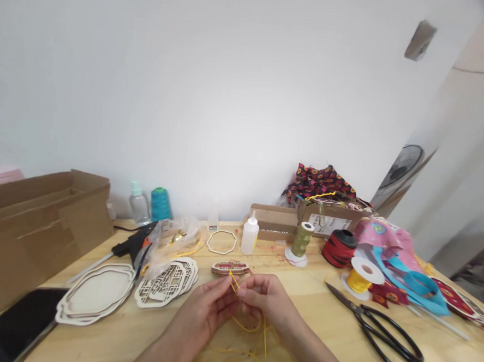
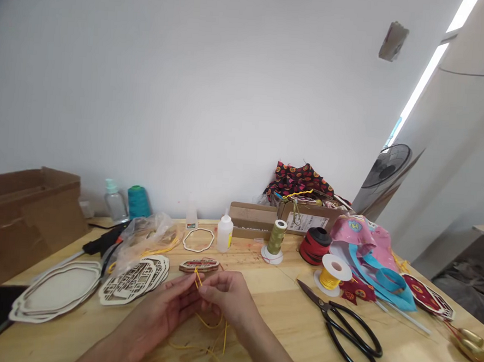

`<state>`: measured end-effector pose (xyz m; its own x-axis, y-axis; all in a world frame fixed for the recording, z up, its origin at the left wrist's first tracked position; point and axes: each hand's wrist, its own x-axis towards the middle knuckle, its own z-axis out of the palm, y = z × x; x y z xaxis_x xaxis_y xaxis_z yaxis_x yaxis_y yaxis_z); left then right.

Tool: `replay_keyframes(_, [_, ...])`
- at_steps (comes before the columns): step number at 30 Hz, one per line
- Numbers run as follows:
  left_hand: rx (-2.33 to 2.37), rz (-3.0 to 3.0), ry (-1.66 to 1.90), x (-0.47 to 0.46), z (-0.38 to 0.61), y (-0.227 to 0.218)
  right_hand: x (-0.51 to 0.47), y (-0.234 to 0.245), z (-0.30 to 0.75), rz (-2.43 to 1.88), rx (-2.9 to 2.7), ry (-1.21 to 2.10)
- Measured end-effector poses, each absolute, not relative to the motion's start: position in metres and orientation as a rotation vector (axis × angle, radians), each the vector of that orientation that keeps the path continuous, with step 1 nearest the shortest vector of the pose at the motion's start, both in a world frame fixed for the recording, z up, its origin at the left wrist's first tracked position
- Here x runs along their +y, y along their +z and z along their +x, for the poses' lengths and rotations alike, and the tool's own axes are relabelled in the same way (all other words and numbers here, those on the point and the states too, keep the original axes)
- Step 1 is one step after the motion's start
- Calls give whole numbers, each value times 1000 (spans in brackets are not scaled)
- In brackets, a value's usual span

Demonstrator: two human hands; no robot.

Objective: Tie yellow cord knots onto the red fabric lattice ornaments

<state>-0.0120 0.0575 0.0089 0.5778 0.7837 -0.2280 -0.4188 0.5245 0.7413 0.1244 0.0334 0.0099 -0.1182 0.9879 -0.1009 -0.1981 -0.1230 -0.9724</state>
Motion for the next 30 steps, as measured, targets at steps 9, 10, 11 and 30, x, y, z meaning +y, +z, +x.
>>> replay_keyframes(9, [661, 576, 751, 58, -14, 8, 31, 10, 126, -1070, -1071, 1526])
replay_keyframes(10, [656, 573, 749, 58, -14, 8, 31, 9, 126, -1067, -1077, 1536])
replay_keyframes(11, [648, 570, 746, 58, -14, 9, 31, 9, 126, -1066, -1081, 1545])
replay_keyframes(30, [742, 533, 846, 74, -26, 8, 32, 20, 157, -740, -633, 1976])
